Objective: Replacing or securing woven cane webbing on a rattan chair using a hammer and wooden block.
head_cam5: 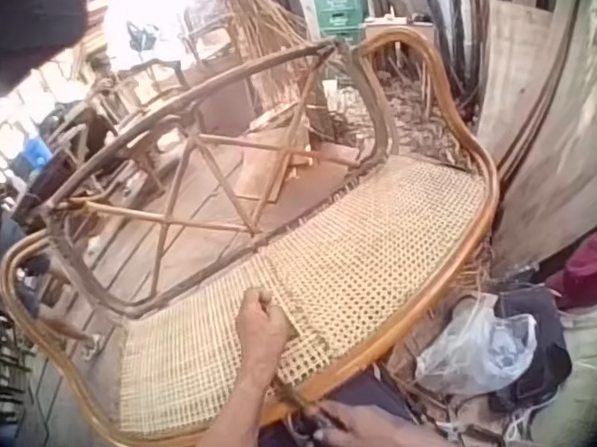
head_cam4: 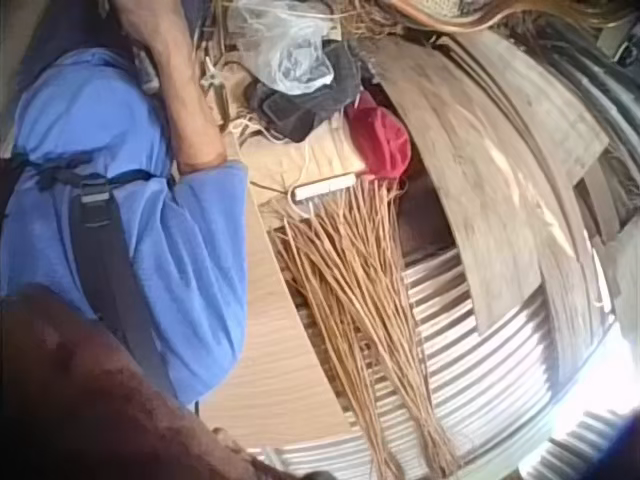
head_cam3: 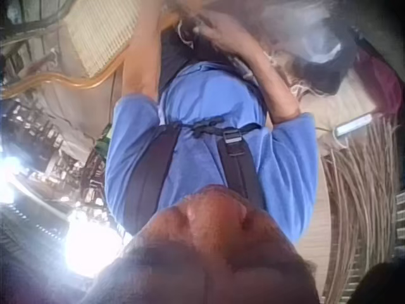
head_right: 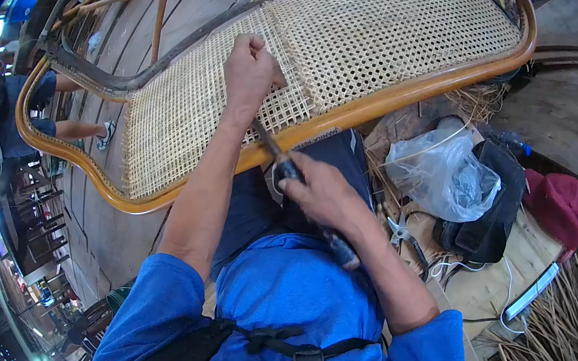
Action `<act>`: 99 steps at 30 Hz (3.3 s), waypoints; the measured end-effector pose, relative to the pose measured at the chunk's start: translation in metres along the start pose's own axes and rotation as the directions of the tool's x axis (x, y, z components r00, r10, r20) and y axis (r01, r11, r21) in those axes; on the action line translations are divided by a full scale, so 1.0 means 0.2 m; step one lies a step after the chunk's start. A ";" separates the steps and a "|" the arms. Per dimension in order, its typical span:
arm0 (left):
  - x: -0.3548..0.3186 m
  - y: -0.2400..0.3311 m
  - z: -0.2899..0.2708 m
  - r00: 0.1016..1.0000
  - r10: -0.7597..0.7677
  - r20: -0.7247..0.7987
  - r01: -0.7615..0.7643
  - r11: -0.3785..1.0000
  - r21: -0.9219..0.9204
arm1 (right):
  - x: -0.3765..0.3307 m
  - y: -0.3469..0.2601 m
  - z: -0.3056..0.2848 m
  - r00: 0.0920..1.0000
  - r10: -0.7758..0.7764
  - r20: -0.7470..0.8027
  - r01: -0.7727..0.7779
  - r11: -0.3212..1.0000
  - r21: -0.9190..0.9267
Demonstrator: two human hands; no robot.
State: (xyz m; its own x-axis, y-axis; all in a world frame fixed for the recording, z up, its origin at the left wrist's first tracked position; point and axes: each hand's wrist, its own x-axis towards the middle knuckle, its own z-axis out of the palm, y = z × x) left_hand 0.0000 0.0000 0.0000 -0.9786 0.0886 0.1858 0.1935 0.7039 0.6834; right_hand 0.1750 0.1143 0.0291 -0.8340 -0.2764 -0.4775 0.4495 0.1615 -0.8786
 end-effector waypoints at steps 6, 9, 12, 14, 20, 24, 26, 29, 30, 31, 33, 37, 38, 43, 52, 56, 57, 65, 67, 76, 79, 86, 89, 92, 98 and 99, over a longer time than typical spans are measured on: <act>-0.07 0.10 -0.07 0.999 0.007 -0.052 -0.016 0.985 -0.170 | -0.06 0.00 0.02 0.998 -0.056 0.013 0.055 0.996 0.069; -0.08 0.06 -0.06 0.996 0.066 -0.056 -0.072 0.991 -0.112 | -0.07 -0.03 -0.01 1.000 -0.026 0.015 0.026 1.000 -0.005; -0.10 0.06 -0.05 0.999 -0.028 -0.023 0.023 0.983 -0.184 | -0.07 -0.01 -0.02 1.000 -0.001 0.005 0.001 1.000 -0.021; -0.11 -0.01 0.00 0.942 0.258 -0.213 -0.267 0.963 -0.015 | -0.07 -0.02 0.00 1.000 0.025 0.014 -0.025 1.000 0.005; -0.16 0.06 -0.03 0.991 0.044 -0.124 -0.068 0.979 -0.193 | -0.07 0.00 0.02 0.999 -0.003 0.048 0.000 0.998 0.056; -0.15 0.03 -0.02 0.986 0.091 -0.140 -0.113 0.980 -0.165 | -0.07 0.02 0.00 1.000 -0.017 0.018 0.016 0.998 0.055; -0.15 0.03 -0.02 0.987 0.100 -0.123 -0.120 0.980 -0.159 | -0.07 0.03 0.00 1.000 -0.015 0.005 0.014 0.997 0.071; -0.16 0.05 -0.04 0.996 -0.055 -0.065 0.033 0.951 -0.308 | -0.07 0.02 -0.01 1.000 0.027 0.007 -0.028 0.996 0.086; -0.14 0.03 -0.04 0.995 -0.045 -0.089 0.018 0.959 -0.284 | -0.07 0.02 -0.02 1.000 0.029 0.007 -0.029 0.996 0.087; -0.14 0.01 -0.04 0.993 -0.034 -0.113 0.004 0.966 -0.260 | -0.07 0.02 -0.02 1.000 0.019 -0.003 -0.019 0.997 0.076; -0.15 -0.01 -0.05 0.994 -0.012 -0.111 -0.014 0.973 -0.230 | -0.06 0.05 -0.01 1.000 0.012 -0.018 -0.011 0.998 0.066; -0.15 0.04 -0.04 0.982 0.035 -0.184 -0.091 0.948 -0.304 | -0.07 0.09 -0.01 0.992 -0.101 -0.074 0.105 0.993 0.055; -0.14 0.02 -0.02 0.988 0.060 -0.143 -0.089 0.975 -0.204 | -0.08 0.05 -0.02 1.000 -0.011 -0.027 0.014 0.996 0.087; -0.14 0.05 -0.02 0.998 0.016 -0.059 -0.029 0.976 -0.217 | -0.08 0.00 -0.01 1.000 0.025 0.000 -0.025 1.000 0.008; -0.04 -0.02 -0.03 0.999 0.018 -0.041 -0.024 0.989 -0.145 | -0.05 0.03 0.00 1.000 -0.021 -0.015 0.023 0.995 0.095; -0.05 -0.01 -0.09 0.997 -0.030 -0.064 0.009 0.953 -0.303 | -0.10 0.01 -0.03 0.999 0.013 -0.052 -0.010 0.999 0.045; -0.06 -0.02 -0.09 0.997 -0.027 -0.078 -0.004 0.929 -0.369 | -0.10 0.04 -0.02 0.996 -0.048 -0.080 0.046 0.999 -0.017; -0.14 -0.01 -0.02 0.994 0.078 -0.082 -0.093 0.975 -0.203 | -0.13 0.04 0.00 0.998 -0.051 -0.040 0.051 0.999 -0.003; -0.15 0.05 -0.03 0.998 0.033 -0.055 -0.046 0.968 -0.246 | -0.14 0.04 -0.02 0.999 -0.029 -0.025 0.029 1.000 -0.002; -0.10 0.01 0.00 0.997 0.052 -0.055 -0.059 0.990 -0.128 | -0.06 0.06 -0.06 0.998 0.066 -0.012 -0.064 0.987 0.146; -0.10 0.00 -0.05 0.994 0.069 -0.086 -0.079 0.988 -0.131 | -0.08 0.08 0.01 0.996 -0.090 -0.029 0.091 0.995 0.049; -0.13 -0.02 -0.06 0.999 -0.006 -0.041 -0.004 0.974 -0.227 | -0.10 0.09 0.02 0.997 -0.081 -0.004 0.081 0.994 0.068; -0.14 -0.02 -0.03 0.993 0.062 -0.096 -0.073 0.989 -0.126 | -0.09 0.07 0.02 0.998 -0.062 0.002 0.062 0.995 0.082; -0.16 0.00 -0.01 0.993 0.061 -0.098 -0.072 0.991 -0.111 | -0.07 0.08 0.06 0.986 -0.165 -0.016 0.165 0.986 0.004; -0.13 0.00 -0.05 0.988 0.085 -0.126 -0.089 0.996 -0.024 | -0.06 0.02 -0.02 1.000 0.008 0.002 -0.008 0.980 0.198; -0.13 -0.01 -0.05 0.992 0.081 -0.101 -0.085 0.996 -0.040 | -0.06 0.04 -0.02 1.000 0.003 0.013 -0.005 0.984 0.181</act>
State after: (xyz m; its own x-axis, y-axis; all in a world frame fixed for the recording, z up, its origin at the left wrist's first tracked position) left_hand 0.0251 -0.0099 0.0009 -0.9477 0.0740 0.3106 0.2790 0.6650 0.6928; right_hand 0.1869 0.1224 0.0279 -0.8285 -0.2885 -0.4799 0.5040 -0.0111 -0.8636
